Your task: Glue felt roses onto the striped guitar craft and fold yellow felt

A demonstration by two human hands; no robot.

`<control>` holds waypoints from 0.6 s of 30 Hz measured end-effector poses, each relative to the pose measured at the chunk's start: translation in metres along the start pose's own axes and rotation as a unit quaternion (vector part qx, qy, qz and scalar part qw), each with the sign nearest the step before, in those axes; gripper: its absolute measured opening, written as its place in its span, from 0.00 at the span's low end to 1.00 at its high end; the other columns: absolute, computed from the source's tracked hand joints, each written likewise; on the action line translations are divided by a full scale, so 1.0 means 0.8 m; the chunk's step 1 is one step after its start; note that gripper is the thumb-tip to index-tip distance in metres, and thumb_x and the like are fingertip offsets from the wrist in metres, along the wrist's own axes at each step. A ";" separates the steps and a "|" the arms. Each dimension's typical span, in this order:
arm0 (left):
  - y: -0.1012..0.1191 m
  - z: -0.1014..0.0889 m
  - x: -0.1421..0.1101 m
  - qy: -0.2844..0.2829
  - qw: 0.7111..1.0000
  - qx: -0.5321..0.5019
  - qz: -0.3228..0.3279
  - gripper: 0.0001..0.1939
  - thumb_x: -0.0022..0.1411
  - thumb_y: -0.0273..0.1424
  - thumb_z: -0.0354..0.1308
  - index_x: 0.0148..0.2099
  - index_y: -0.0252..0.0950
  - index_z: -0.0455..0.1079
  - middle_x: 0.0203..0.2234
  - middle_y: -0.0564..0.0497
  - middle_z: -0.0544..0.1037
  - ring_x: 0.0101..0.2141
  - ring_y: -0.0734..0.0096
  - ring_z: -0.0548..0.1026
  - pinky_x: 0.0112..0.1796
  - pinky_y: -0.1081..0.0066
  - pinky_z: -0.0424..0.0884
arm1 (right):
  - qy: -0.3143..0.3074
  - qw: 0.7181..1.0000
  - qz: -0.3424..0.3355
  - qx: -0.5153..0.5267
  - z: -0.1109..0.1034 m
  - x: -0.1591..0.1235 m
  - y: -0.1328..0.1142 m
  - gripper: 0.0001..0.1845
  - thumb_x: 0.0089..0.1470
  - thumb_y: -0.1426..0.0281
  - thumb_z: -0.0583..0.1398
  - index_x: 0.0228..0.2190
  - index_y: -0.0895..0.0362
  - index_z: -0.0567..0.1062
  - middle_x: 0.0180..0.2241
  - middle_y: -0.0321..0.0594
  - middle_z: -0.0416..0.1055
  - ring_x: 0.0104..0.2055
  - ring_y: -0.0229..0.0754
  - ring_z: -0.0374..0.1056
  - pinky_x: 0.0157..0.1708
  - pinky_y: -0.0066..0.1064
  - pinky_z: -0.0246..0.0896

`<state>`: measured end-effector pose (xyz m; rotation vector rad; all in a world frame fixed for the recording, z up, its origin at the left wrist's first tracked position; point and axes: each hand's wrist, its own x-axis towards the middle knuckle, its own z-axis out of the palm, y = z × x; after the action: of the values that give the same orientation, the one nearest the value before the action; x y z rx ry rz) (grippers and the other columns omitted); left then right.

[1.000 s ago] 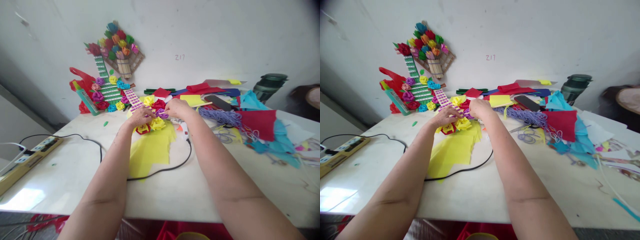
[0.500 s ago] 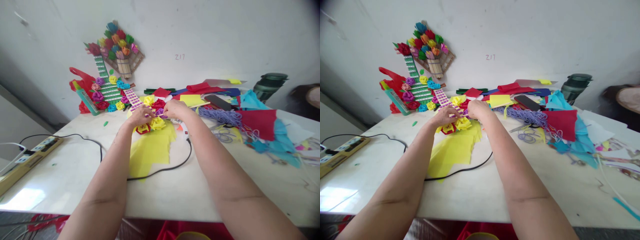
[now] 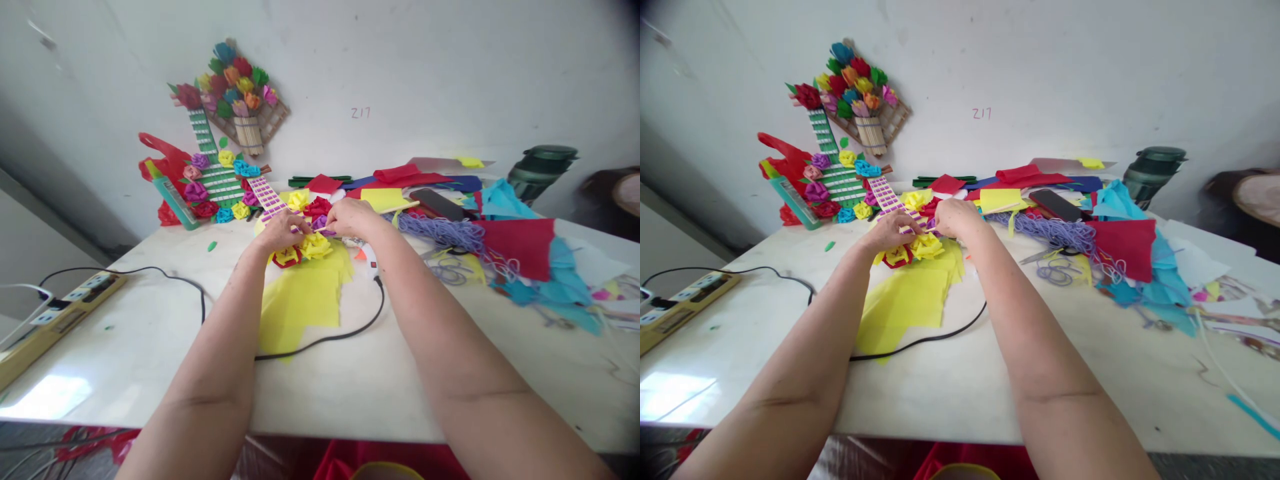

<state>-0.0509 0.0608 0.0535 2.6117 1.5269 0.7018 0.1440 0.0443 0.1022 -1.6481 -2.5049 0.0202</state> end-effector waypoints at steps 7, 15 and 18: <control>0.003 -0.004 0.001 -0.028 1.000 -0.008 0.008 0.14 0.49 0.29 0.52 0.36 0.37 0.77 0.34 0.50 0.77 0.42 0.62 0.68 0.47 0.66 0.65 | 0.021 0.998 0.051 0.006 -0.008 -0.001 0.027 0.12 0.49 0.70 0.58 0.36 0.51 0.79 0.41 0.41 0.75 0.43 0.44 0.69 0.41 0.30 0.60; 0.005 -0.004 0.000 -0.012 1.000 0.004 -0.004 0.13 0.50 0.30 0.54 0.37 0.38 0.77 0.34 0.50 0.76 0.43 0.63 0.69 0.46 0.67 0.65 | 0.034 0.971 0.236 -0.026 0.022 0.010 0.096 0.17 0.50 0.70 0.58 0.43 0.56 0.76 0.44 0.49 0.73 0.47 0.49 0.69 0.41 0.34 0.62; 0.004 -0.003 0.000 -0.011 1.000 0.001 -0.012 0.14 0.50 0.31 0.54 0.37 0.38 0.77 0.34 0.49 0.76 0.42 0.63 0.69 0.45 0.67 0.66 | 0.022 0.959 0.282 -0.027 0.038 0.007 0.114 0.20 0.50 0.68 0.59 0.45 0.61 0.74 0.44 0.56 0.72 0.48 0.50 0.68 0.40 0.32 0.62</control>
<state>-0.0495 0.0587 0.0563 2.5887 1.5508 0.6692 0.2211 0.0877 0.0645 -2.2939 -1.9340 -0.0240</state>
